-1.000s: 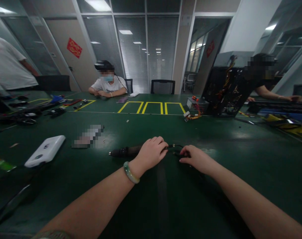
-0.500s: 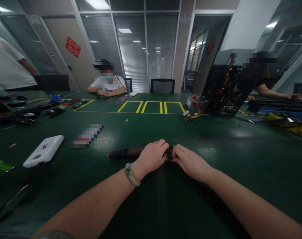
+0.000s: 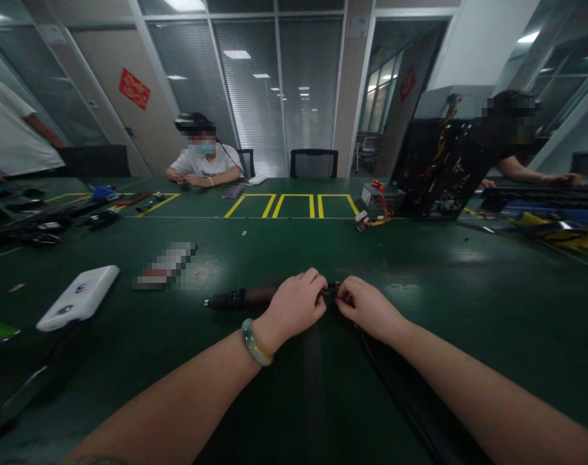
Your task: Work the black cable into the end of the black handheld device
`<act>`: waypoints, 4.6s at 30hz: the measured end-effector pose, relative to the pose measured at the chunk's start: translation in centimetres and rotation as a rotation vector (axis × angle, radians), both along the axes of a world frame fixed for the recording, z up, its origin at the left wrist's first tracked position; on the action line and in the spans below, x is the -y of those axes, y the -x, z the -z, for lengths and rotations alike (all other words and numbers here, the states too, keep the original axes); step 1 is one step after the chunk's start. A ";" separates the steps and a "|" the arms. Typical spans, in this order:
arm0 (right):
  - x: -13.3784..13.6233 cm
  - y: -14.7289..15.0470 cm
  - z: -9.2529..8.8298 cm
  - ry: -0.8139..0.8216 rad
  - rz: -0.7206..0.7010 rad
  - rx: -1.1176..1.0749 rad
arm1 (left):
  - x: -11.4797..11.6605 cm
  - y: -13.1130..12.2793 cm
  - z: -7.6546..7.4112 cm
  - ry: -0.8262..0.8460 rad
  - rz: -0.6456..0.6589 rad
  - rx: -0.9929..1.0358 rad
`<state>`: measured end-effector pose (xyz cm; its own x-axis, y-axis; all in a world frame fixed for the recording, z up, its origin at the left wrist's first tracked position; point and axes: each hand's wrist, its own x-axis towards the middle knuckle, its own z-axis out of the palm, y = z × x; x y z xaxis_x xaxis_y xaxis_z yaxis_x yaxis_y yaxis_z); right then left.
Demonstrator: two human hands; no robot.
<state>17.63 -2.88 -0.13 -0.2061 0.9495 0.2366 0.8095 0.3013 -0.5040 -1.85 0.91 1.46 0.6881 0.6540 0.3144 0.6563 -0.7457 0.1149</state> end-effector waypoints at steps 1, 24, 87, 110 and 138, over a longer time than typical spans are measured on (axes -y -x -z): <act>0.0 0.0 0.1 -0.005 0.002 -0.007 | 0.1 -0.1 0.1 -0.006 -0.014 0.001; -0.1 -0.3 -0.2 0.019 -0.019 -0.031 | -0.6 -0.1 0.6 -0.041 0.069 0.033; 0.0 -0.4 0.1 0.182 -0.015 -0.121 | -0.1 -0.2 0.4 -0.025 0.064 0.012; 0.1 -0.2 -0.3 0.231 -0.013 -0.155 | 0.0 -0.2 0.8 -0.034 0.117 0.053; -0.1 -0.3 0.1 0.264 -0.003 -0.159 | -0.5 0.4 -0.1 -0.104 0.228 -0.041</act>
<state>17.92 -2.81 -0.25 -0.1896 0.9818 0.0115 0.7133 0.1457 -0.6856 -2.30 1.41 1.58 0.8277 0.4460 0.3406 0.4723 -0.8814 0.0064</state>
